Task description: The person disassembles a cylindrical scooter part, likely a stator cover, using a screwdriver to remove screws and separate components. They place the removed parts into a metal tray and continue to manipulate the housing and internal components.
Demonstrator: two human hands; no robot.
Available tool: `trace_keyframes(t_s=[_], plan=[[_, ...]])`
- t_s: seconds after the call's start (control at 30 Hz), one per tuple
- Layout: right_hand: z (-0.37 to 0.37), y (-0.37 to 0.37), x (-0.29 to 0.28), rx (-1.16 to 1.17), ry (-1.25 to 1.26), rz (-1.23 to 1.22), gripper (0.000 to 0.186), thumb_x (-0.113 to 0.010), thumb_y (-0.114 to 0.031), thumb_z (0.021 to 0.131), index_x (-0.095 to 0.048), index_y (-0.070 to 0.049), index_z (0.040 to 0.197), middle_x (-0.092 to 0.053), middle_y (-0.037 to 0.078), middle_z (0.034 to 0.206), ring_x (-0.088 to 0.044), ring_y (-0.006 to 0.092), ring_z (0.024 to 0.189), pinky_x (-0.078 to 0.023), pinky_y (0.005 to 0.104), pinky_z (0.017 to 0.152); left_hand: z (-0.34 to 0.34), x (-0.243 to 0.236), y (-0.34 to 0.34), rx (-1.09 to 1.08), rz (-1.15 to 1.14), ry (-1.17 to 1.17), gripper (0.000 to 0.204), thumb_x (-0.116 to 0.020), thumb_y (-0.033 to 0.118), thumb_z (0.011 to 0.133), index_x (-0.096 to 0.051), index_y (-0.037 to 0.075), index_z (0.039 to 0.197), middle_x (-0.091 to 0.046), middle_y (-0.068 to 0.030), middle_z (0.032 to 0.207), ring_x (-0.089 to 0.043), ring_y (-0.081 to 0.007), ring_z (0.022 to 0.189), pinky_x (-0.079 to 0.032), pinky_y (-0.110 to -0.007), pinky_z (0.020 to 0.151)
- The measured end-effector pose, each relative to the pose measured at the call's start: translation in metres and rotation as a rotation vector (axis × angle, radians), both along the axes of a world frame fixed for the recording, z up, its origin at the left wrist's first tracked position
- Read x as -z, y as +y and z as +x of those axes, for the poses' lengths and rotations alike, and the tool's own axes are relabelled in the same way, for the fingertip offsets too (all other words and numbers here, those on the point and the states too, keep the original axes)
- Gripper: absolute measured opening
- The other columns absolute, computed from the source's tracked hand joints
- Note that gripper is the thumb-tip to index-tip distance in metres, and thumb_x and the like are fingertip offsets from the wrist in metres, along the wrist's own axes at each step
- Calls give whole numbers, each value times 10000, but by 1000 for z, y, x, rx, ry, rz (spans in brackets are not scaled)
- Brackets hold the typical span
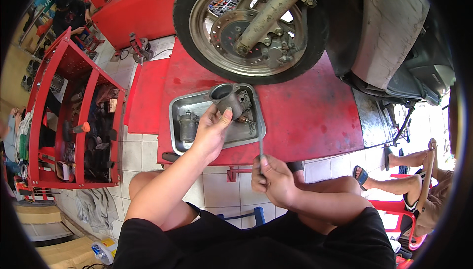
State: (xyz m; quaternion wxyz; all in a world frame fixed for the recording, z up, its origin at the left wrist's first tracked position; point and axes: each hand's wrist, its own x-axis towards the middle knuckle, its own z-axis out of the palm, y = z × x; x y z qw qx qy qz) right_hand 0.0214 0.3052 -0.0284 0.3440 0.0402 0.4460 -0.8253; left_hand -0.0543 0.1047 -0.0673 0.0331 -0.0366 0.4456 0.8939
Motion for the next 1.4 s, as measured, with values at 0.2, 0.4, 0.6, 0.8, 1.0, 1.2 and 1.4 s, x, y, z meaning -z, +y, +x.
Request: trace_keyframes(t_s=[0.2,0.4,0.6,0.8,1.0,1.2,1.4], plan=[[-11,3,-7,272,48,2,267,-350,-264,1077,-464,-43,979,-444,43,731,-385,105,598,-335,251,528,0,-3,-2,5,-22,0,405,-687,281,923,-567,90,1260,-626,-2,1252,-540,-133,1193,-333,-376,1104],[0,-1,-1,-197,123,124,308,-353,-298,1077,-481,-31,990,-495,41,749,-406,79,610,-332,232,521,0,0,-2,8,-33,8,429,-715,283,905,-569,95,1261,-642,18,1199,-554,-115,1147,-349,-366,1083],[-13,2,-2,82,98,145,302,-361,-293,1076,-498,-34,1001,-522,61,758,-378,74,575,-305,216,503,2,-3,-4,6,-39,-8,438,-721,283,900,-568,81,1258,-642,22,1165,-556,-111,1132,-364,-352,1066],[-6,-3,6,-107,138,223,297,-364,-300,1074,-490,-37,1016,-508,76,760,-353,74,550,-286,211,502,0,0,-5,25,-50,-6,443,-712,289,907,-563,78,1267,-634,11,1198,-555,-121,1138,-370,-355,1063],[-14,0,12,-38,62,238,281,-397,-270,1070,-518,-21,1028,-558,58,792,-448,86,639,-326,222,513,0,2,-6,30,-57,-6,451,-689,294,921,-553,77,1293,-625,-10,1258,-555,-134,1151,-374,-367,1060],[-19,5,5,-88,175,249,309,-368,-283,1077,-524,-19,1038,-572,56,802,-428,65,623,-328,217,514,0,-1,-6,27,-46,-12,441,-692,268,923,-554,58,1284,-635,-13,1212,-558,-121,1099,-386,-334,1020],[-13,1,4,-234,129,219,308,-383,-312,1072,-521,-37,1055,-592,59,830,-468,71,660,-340,211,535,1,-9,-1,-10,-24,-41,427,-703,222,923,-547,22,1267,-644,-1,1095,-560,-86,988,-410,-260,938]])
